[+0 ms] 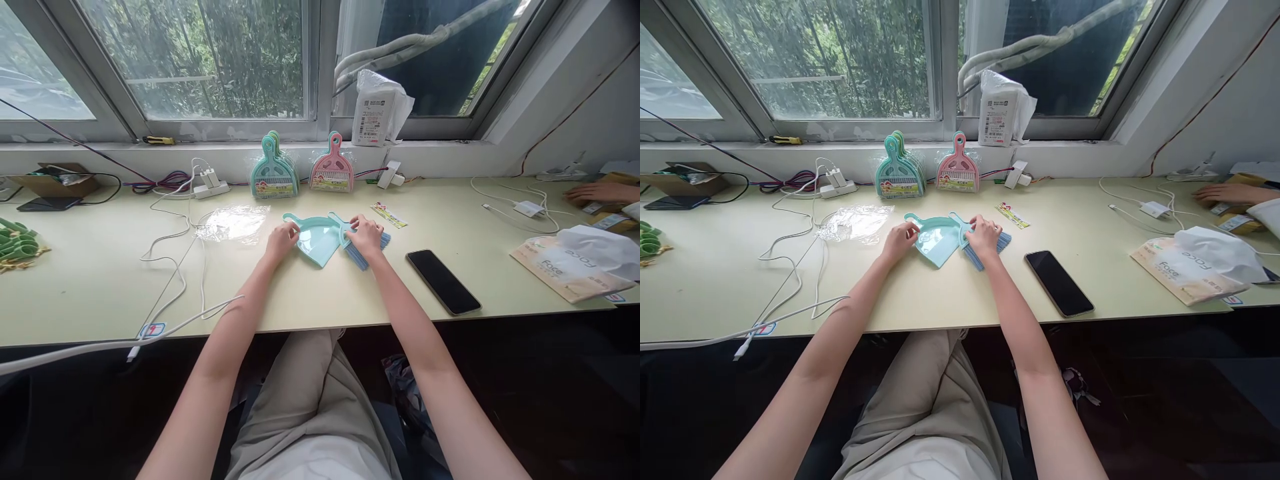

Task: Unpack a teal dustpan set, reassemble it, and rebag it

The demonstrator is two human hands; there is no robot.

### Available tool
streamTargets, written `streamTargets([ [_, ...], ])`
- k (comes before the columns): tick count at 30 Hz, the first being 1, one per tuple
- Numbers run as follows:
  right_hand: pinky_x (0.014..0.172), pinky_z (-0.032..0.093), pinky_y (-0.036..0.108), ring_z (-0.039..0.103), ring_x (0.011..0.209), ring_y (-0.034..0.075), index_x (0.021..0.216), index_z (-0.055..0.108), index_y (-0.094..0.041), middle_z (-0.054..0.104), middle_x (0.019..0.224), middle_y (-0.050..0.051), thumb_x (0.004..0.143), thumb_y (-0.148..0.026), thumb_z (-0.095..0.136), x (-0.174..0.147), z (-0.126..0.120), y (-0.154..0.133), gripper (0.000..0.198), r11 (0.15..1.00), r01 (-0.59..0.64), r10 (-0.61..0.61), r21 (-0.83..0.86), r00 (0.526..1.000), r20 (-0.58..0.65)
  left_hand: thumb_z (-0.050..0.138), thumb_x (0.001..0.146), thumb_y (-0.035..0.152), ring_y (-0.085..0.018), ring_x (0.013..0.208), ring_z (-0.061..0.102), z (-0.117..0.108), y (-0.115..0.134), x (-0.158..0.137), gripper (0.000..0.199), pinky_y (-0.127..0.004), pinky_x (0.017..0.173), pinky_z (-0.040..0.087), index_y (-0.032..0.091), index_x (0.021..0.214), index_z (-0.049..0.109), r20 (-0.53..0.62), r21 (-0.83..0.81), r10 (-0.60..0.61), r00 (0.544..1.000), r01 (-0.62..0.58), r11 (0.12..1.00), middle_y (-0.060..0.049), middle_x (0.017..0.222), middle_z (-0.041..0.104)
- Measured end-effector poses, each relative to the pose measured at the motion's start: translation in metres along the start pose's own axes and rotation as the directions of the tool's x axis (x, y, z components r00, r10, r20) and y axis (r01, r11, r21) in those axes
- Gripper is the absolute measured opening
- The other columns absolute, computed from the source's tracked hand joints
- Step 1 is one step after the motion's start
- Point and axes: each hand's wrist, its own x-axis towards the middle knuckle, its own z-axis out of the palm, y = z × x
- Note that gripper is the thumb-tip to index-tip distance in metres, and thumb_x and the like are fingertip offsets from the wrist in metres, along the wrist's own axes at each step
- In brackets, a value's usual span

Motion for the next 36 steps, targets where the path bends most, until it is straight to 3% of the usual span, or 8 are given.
streamTargets([
  [10,0.096,0.027,0.044,0.054,0.105,0.028,0.089,0.060,-0.024,0.070,0.098,0.006,0.075,-0.021,0.054,-0.007,0.005,-0.010,0.015,0.996,0.085,-0.085,-0.001,0.996,0.020,0.047,0.080,0.018,-0.015,0.071,0.055,0.010,0.043,-0.012,0.023,-0.027,0.066,0.042,0.022,0.090,0.068,0.166,0.003,0.224,0.960,-0.228,0.974,-0.002,0.080,0.063],
  [18,0.096,0.029,0.040,0.054,0.106,0.025,0.098,0.063,-0.025,0.071,0.102,0.005,0.083,-0.026,0.054,-0.013,0.008,-0.019,0.017,0.954,0.297,-0.300,0.046,0.947,0.117,0.046,0.083,0.016,-0.018,0.091,0.057,0.015,0.052,-0.016,0.019,-0.027,0.076,0.045,0.020,0.089,0.064,0.192,0.014,0.379,0.905,-0.389,0.921,-0.006,0.097,0.061],
  [21,0.096,0.029,0.038,0.055,0.105,0.024,0.100,0.064,-0.024,0.072,0.101,0.003,0.085,-0.026,0.054,-0.014,0.010,-0.020,0.018,0.936,0.341,-0.350,0.090,0.929,0.122,0.045,0.082,0.011,-0.018,0.099,0.055,0.019,0.053,-0.016,0.025,-0.028,0.082,0.045,0.019,0.099,0.061,0.198,0.025,0.449,0.871,-0.463,0.886,-0.008,0.104,0.060],
  [25,0.095,0.030,0.039,0.055,0.103,0.024,0.103,0.064,-0.024,0.072,0.101,0.003,0.086,-0.028,0.054,-0.014,0.008,-0.020,0.020,0.935,0.338,-0.351,0.109,0.927,0.136,0.049,0.083,0.011,-0.022,0.110,0.050,0.015,0.048,-0.014,0.037,-0.033,0.089,0.043,0.019,0.119,0.052,0.129,0.154,0.486,0.865,-0.501,0.851,-0.010,0.114,0.058],
  [28,0.095,0.030,0.039,0.056,0.102,0.024,0.102,0.065,-0.025,0.072,0.101,0.002,0.086,-0.028,0.054,-0.014,0.007,-0.021,0.019,0.924,0.363,-0.378,0.121,0.914,0.146,0.049,0.083,0.008,-0.024,0.117,0.046,0.008,0.039,-0.010,0.036,-0.038,0.095,0.039,0.021,0.116,0.053,0.123,0.278,0.500,0.857,-0.513,0.812,-0.010,0.123,0.054],
  [36,0.090,0.036,0.036,0.057,0.098,0.024,0.102,0.066,-0.025,0.072,0.101,0.002,0.084,-0.028,0.058,-0.014,0.005,-0.023,0.019,0.905,0.388,-0.417,0.175,0.890,0.186,0.038,0.084,-0.001,-0.022,0.104,0.052,0.002,0.025,-0.006,0.037,-0.034,0.085,0.042,0.017,0.110,0.057,0.242,0.406,0.520,0.819,-0.572,0.713,-0.011,0.112,0.058],
])
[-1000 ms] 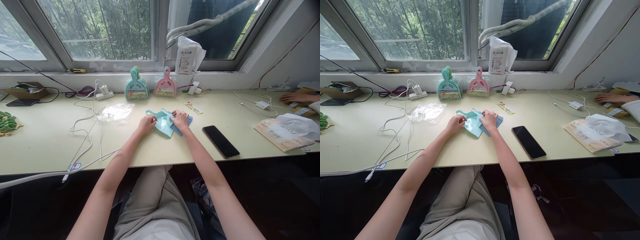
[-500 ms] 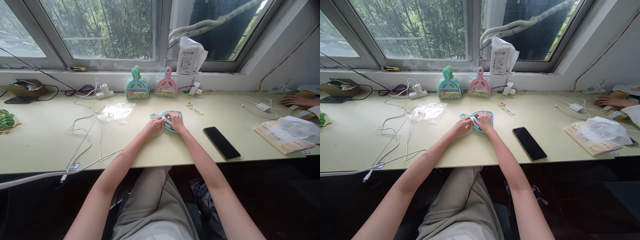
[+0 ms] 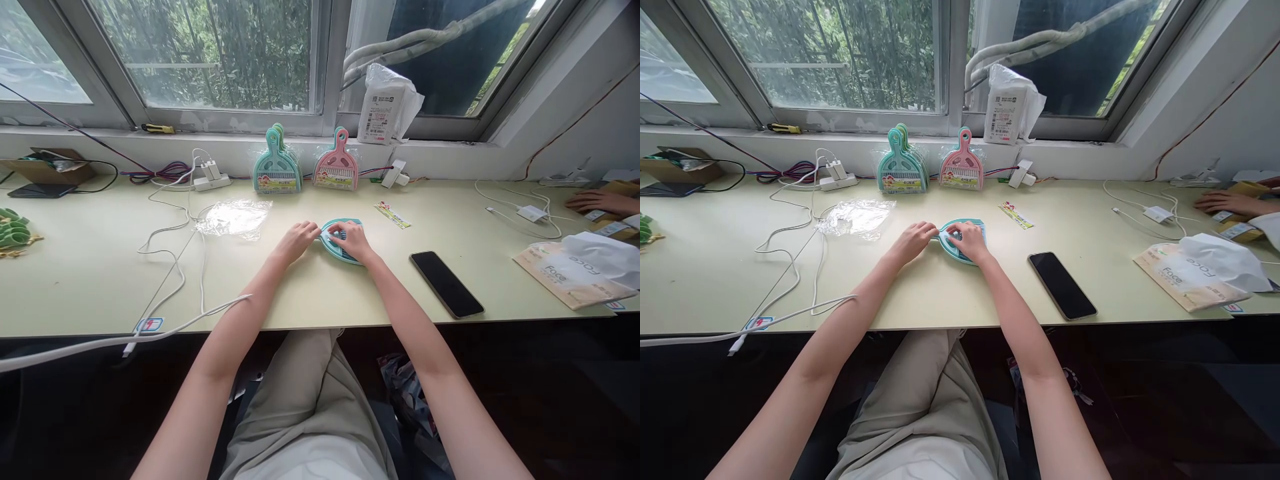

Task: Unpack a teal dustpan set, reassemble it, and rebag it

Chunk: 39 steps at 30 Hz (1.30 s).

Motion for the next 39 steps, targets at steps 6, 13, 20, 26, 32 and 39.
streamTargets([
  [6,0.088,0.037,0.035,0.057,0.096,0.023,0.101,0.067,-0.025,0.073,0.097,0.001,0.083,-0.027,0.059,0.000,-0.001,0.001,0.020,1.000,0.004,-0.004,0.028,1.000,-0.004,0.036,0.088,0.002,-0.020,0.100,0.055,0.003,0.001,0.000,0.037,-0.031,0.079,0.045,0.016,0.111,0.061,0.014,-0.008,0.005,1.000,-0.005,1.000,-0.010,0.110,0.062],
  [13,0.086,0.040,0.033,0.058,0.095,0.021,0.099,0.067,-0.024,0.073,0.097,0.000,0.079,-0.023,0.061,0.002,0.000,0.005,0.021,0.996,-0.024,0.024,0.084,1.000,0.001,0.040,0.085,0.001,-0.019,0.094,0.059,0.006,0.004,0.001,0.039,-0.028,0.073,0.046,0.017,0.113,0.062,0.071,0.004,-0.073,0.995,0.073,0.997,-0.010,0.105,0.064],
  [20,0.088,0.041,0.033,0.059,0.096,0.020,0.094,0.067,-0.024,0.072,0.098,0.000,0.078,-0.022,0.062,0.004,0.002,0.009,0.017,0.995,-0.008,0.008,0.096,1.000,-0.003,0.039,0.084,0.000,-0.020,0.085,0.064,0.013,0.004,0.002,0.039,-0.029,0.065,0.044,0.017,0.110,0.062,0.086,0.014,-0.098,0.991,0.097,0.995,-0.011,0.104,0.064],
  [26,0.088,0.042,0.035,0.059,0.095,0.021,0.092,0.067,-0.022,0.072,0.096,0.002,0.077,-0.024,0.063,0.007,0.005,0.015,0.016,0.991,0.000,-0.003,0.136,1.000,0.023,0.041,0.083,0.000,-0.020,0.081,0.065,0.010,0.008,0.004,0.034,-0.029,0.065,0.042,0.016,0.102,0.064,0.108,-0.032,-0.138,0.985,0.142,0.989,-0.011,0.098,0.067],
  [32,0.086,0.042,0.033,0.059,0.094,0.020,0.091,0.067,-0.022,0.071,0.095,0.002,0.077,-0.024,0.061,0.006,0.006,0.016,0.015,0.992,0.004,-0.008,0.129,1.000,0.025,0.036,0.087,0.002,-0.020,0.084,0.065,0.010,0.009,0.002,0.035,-0.028,0.067,0.044,0.015,0.105,0.062,0.119,0.003,-0.137,0.983,0.138,0.990,-0.012,0.099,0.068],
  [39,0.087,0.040,0.035,0.060,0.093,0.021,0.092,0.067,-0.022,0.072,0.093,0.002,0.077,-0.026,0.062,0.002,-0.002,0.007,0.015,0.997,0.008,-0.010,0.076,0.999,0.031,0.041,0.085,0.001,-0.020,0.100,0.062,0.009,0.006,0.000,0.035,-0.030,0.079,0.048,0.017,0.106,0.064,-0.002,-0.053,-0.077,0.997,0.077,0.996,-0.011,0.108,0.065],
])
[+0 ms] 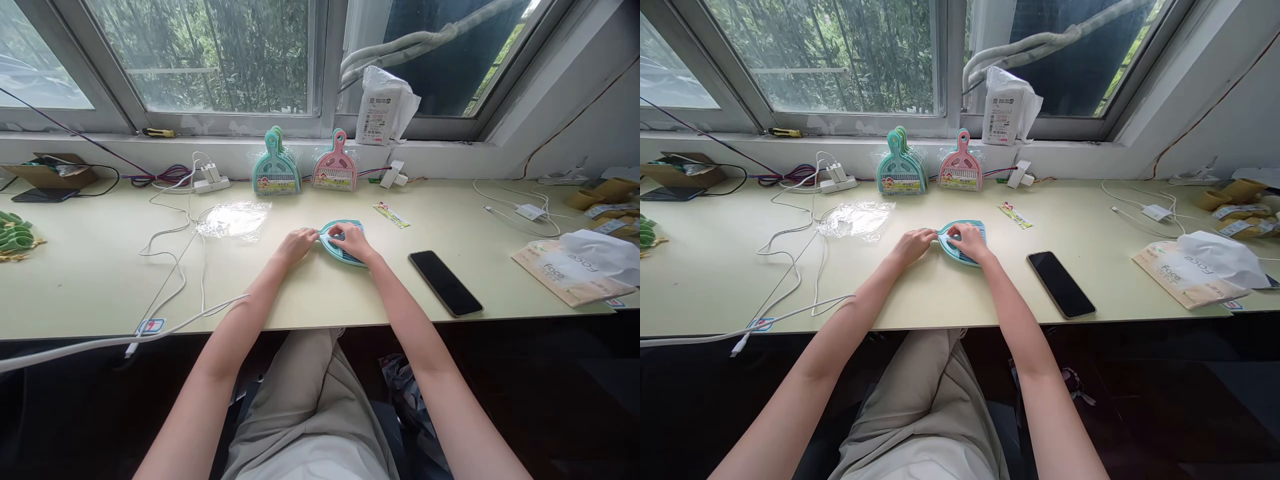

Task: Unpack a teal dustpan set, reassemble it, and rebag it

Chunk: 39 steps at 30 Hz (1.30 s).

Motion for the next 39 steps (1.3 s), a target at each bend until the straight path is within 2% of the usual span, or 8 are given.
streamTargets([
  [7,0.078,0.046,0.031,0.062,0.077,0.018,0.096,0.066,-0.023,0.069,0.081,0.001,0.082,-0.024,0.053,0.000,-0.009,0.003,0.019,0.993,0.003,0.002,0.118,0.999,-0.042,0.041,0.091,0.008,-0.021,0.109,0.056,-0.010,-0.001,-0.001,0.029,-0.033,0.089,0.047,0.019,0.102,0.065,-0.183,0.008,0.011,0.983,-0.009,1.000,-0.009,0.114,0.064],
  [12,0.095,0.041,0.040,0.053,0.110,0.026,0.103,0.066,-0.021,0.064,0.113,0.010,0.085,-0.031,0.053,0.003,-0.007,0.016,0.024,0.998,-0.053,0.062,0.041,0.960,-0.272,0.034,0.092,0.008,-0.020,0.111,0.055,-0.007,-0.010,-0.004,0.032,-0.032,0.091,0.048,0.018,0.101,0.063,-0.283,-0.081,-0.051,0.958,0.029,0.996,-0.009,0.114,0.063],
  [18,0.080,0.045,0.032,0.060,0.090,0.022,0.096,0.068,-0.019,0.069,0.094,0.004,0.081,-0.052,0.058,0.001,-0.008,0.023,0.038,0.881,-0.196,0.141,0.430,0.977,0.158,0.033,0.093,0.009,-0.021,0.120,0.049,-0.005,-0.015,-0.004,0.030,-0.038,0.101,0.044,0.019,0.101,0.060,-0.354,-0.267,-0.167,0.920,0.071,0.961,-0.009,0.121,0.057],
  [23,0.075,0.044,0.029,0.059,0.082,0.019,0.088,0.067,-0.018,0.067,0.085,0.002,0.072,-0.055,0.065,0.001,-0.006,0.014,0.041,0.797,-0.210,0.201,0.567,0.976,0.079,0.053,0.089,0.021,-0.026,0.131,0.039,-0.007,-0.009,0.005,0.038,-0.045,0.106,0.038,0.023,0.126,0.047,-0.463,-0.559,-0.433,0.774,0.124,0.820,-0.014,0.146,0.032],
  [25,0.076,0.045,0.030,0.059,0.082,0.019,0.089,0.066,-0.017,0.067,0.086,0.002,0.070,-0.056,0.065,0.002,-0.004,0.015,0.043,0.764,-0.209,0.246,0.610,0.969,0.024,0.059,0.087,0.032,-0.026,0.122,0.048,-0.003,-0.008,0.009,0.047,-0.044,0.101,0.042,0.022,0.129,0.043,-0.347,-0.744,-0.587,0.731,0.167,0.647,-0.016,0.140,0.039],
  [27,0.078,0.045,0.031,0.059,0.085,0.019,0.091,0.065,-0.018,0.068,0.089,0.003,0.069,-0.056,0.066,0.004,-0.003,0.018,0.044,0.740,-0.203,0.302,0.642,0.952,-0.047,0.053,0.089,0.045,-0.024,0.108,0.057,0.002,-0.006,0.012,0.046,-0.041,0.091,0.048,0.020,0.126,0.045,-0.083,-0.895,-0.636,0.767,0.224,0.386,-0.015,0.123,0.053],
  [31,0.081,0.046,0.032,0.060,0.087,0.020,0.090,0.065,-0.018,0.068,0.092,0.005,0.070,-0.054,0.065,0.007,-0.001,0.030,0.042,0.737,-0.207,0.421,0.644,0.886,-0.196,0.034,0.089,0.064,-0.025,0.096,0.061,0.007,0.000,0.011,0.057,-0.037,0.078,0.051,0.017,0.115,0.055,0.333,-0.935,-0.399,0.854,0.354,-0.024,-0.012,0.103,0.062],
  [39,0.091,0.044,0.037,0.060,0.101,0.023,0.101,0.063,-0.020,0.068,0.106,0.008,0.080,-0.060,0.051,0.011,0.001,0.049,0.047,0.798,-0.316,0.463,0.514,0.866,-0.188,0.068,0.072,0.047,-0.024,0.102,0.058,-0.002,0.001,0.006,0.049,-0.031,0.076,0.048,0.019,0.111,0.057,0.360,-0.924,-0.338,0.870,0.382,-0.003,-0.008,0.110,0.061],
])
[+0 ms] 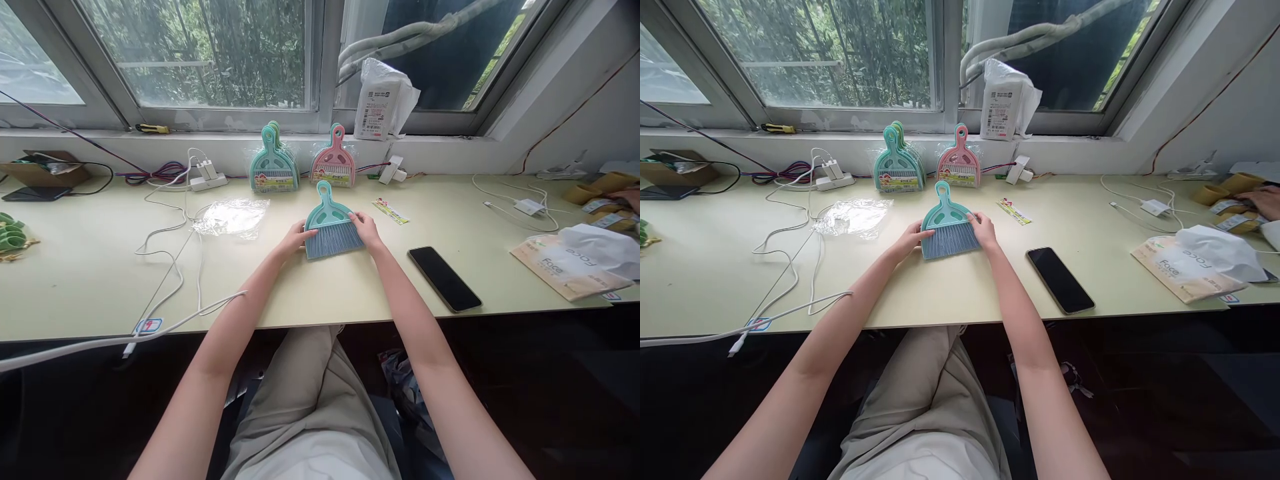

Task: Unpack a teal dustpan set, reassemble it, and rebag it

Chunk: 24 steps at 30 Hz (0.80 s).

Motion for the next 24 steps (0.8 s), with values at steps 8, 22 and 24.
streamTargets([
  [8,0.109,0.022,0.057,0.026,0.139,0.030,0.127,0.051,-0.017,0.041,0.145,0.016,0.094,-0.043,0.034,0.011,-0.036,0.024,0.046,0.825,-0.161,-0.036,-0.542,0.942,-0.334,0.068,0.070,0.044,-0.021,0.091,0.060,-0.019,0.001,0.000,0.049,-0.030,0.071,0.048,0.019,0.112,0.058,-0.121,-0.018,0.017,0.993,-0.020,1.000,-0.007,0.100,0.063],
  [22,0.102,0.024,0.053,0.048,0.110,0.030,0.101,0.068,-0.015,0.063,0.110,0.017,0.089,-0.028,0.046,0.010,-0.043,0.028,0.028,0.679,-0.164,-0.041,-0.716,0.965,-0.260,0.057,0.080,0.040,-0.019,0.077,0.059,-0.024,-0.004,0.012,0.027,-0.027,0.067,0.045,0.016,0.092,0.061,-0.435,-0.147,-0.128,0.891,0.070,0.987,-0.006,0.086,0.063],
  [24,0.098,0.028,0.052,0.046,0.112,0.031,0.099,0.068,-0.015,0.060,0.113,0.018,0.086,-0.030,0.052,0.008,-0.044,0.027,0.026,0.669,-0.192,-0.022,-0.718,0.960,-0.278,0.057,0.080,0.038,-0.018,0.077,0.059,-0.027,-0.005,0.013,0.025,-0.027,0.068,0.045,0.015,0.091,0.060,-0.455,-0.156,-0.138,0.880,0.073,0.985,-0.006,0.084,0.063],
])
